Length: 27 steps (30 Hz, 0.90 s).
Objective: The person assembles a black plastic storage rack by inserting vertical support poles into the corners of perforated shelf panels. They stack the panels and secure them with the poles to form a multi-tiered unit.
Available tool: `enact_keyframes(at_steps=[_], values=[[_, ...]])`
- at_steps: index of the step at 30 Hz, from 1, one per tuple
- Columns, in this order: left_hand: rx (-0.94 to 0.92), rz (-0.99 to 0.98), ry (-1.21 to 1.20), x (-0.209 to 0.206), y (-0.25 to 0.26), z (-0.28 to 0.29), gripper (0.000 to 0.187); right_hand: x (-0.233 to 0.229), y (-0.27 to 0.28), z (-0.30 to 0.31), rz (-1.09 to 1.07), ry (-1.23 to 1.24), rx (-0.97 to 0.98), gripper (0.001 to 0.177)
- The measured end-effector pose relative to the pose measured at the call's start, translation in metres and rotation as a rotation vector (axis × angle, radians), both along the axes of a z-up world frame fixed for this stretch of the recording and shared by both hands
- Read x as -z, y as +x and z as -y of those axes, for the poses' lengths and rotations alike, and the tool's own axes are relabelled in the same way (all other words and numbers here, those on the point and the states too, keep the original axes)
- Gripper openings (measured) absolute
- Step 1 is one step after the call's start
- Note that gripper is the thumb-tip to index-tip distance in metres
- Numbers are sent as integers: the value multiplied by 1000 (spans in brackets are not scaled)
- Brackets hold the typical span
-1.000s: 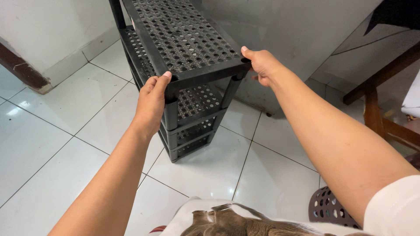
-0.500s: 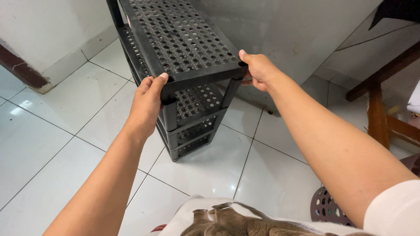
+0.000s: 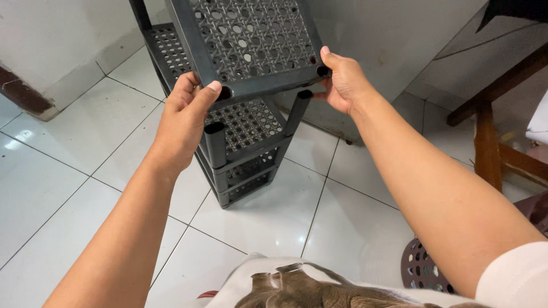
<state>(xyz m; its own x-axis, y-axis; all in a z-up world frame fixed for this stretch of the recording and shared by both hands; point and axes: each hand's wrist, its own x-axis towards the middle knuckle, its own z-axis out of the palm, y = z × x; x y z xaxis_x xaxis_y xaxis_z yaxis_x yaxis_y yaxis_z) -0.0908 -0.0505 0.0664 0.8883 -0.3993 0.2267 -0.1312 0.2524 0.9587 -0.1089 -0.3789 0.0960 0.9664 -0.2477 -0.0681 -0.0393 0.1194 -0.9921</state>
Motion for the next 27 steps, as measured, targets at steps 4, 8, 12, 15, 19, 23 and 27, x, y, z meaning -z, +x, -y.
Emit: enact_keyframes(at_steps=[4, 8, 12, 15, 19, 23, 27], values=[[14, -39, -86, 2, 2, -2, 31, -2, 5, -2, -117, -92, 113, 39], [-18, -122, -40, 17, -5, -5, 31, 11, 7, 1, -176, -128, 141, 38], [8, -163, -64, 29, -10, -7, 33, 21, 14, 8, -82, -158, 81, 34], [-14, -132, -1, 33, -9, -7, 34, 25, 17, 15, -73, -155, 70, 35], [0, -106, 12, 32, -6, -7, 34, 28, 17, 19, -39, -127, 87, 33], [-9, -129, 46, 25, 0, -9, 31, 27, 19, 19, -48, -83, 79, 32], [16, -156, 58, 26, 1, -11, 29, 23, 19, 14, -70, -94, 71, 31]])
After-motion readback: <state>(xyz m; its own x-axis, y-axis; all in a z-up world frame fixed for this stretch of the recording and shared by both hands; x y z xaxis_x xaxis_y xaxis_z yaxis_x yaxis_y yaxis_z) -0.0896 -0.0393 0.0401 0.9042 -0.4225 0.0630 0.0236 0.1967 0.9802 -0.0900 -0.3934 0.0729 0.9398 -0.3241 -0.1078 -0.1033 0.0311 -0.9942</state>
